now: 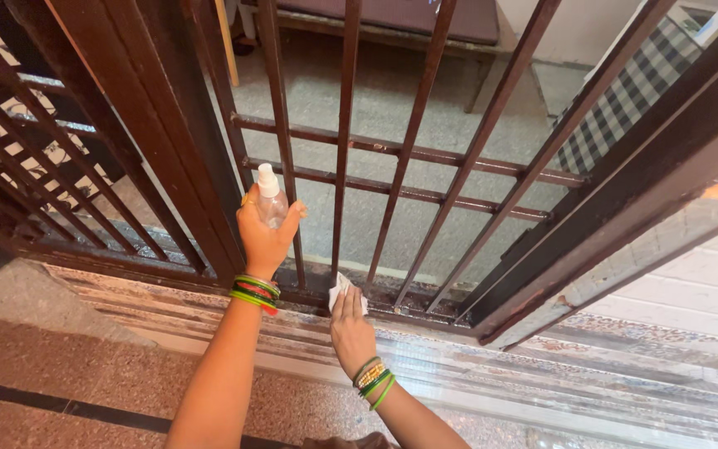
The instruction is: The person sprays a cleaning solution onto a brown metal gate and wipes the bars with a white cloth. They repeatedly spray and wipe different sections of the gate, focusing on the lower horizontal and vertical bars.
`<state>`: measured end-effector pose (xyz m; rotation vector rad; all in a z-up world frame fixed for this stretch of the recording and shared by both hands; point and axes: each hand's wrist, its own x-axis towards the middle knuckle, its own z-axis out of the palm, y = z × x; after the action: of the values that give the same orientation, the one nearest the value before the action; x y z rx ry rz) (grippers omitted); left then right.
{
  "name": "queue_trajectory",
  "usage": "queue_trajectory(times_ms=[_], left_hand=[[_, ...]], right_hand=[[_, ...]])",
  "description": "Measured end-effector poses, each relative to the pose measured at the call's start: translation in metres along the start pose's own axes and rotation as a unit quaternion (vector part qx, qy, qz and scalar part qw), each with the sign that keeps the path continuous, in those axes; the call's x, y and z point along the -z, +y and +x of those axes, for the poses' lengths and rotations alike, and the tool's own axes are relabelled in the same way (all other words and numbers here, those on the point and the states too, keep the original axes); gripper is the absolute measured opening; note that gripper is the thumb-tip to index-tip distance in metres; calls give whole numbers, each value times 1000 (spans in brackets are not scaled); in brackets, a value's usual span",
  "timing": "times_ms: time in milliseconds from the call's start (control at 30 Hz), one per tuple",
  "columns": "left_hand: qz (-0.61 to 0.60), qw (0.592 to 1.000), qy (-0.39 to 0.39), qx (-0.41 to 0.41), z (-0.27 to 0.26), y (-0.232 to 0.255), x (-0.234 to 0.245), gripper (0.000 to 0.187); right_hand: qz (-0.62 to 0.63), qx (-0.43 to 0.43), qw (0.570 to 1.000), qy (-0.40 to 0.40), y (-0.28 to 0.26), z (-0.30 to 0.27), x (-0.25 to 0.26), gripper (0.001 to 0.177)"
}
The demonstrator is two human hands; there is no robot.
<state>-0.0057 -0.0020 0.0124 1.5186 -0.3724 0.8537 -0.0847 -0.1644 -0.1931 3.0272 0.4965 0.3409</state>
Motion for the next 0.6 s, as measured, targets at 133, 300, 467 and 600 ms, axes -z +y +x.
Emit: queue_trajectory(times_ms=[133, 300, 467, 600], left_hand=[[-3, 1000, -6, 19, -4, -6, 2, 22], [56, 998, 6, -27, -3, -10, 2, 27], [-13, 1000, 0, 18, -3, -9, 1, 26], [-4, 1000, 17, 17, -5, -9, 0, 32]], right_hand=[[1, -1, 999, 54, -1, 8, -7, 56], [31, 26, 993, 108, 11, 11, -10, 57], [161, 114, 963, 184, 36, -30, -17, 56], [435, -97, 894, 41, 51, -76, -34, 58]])
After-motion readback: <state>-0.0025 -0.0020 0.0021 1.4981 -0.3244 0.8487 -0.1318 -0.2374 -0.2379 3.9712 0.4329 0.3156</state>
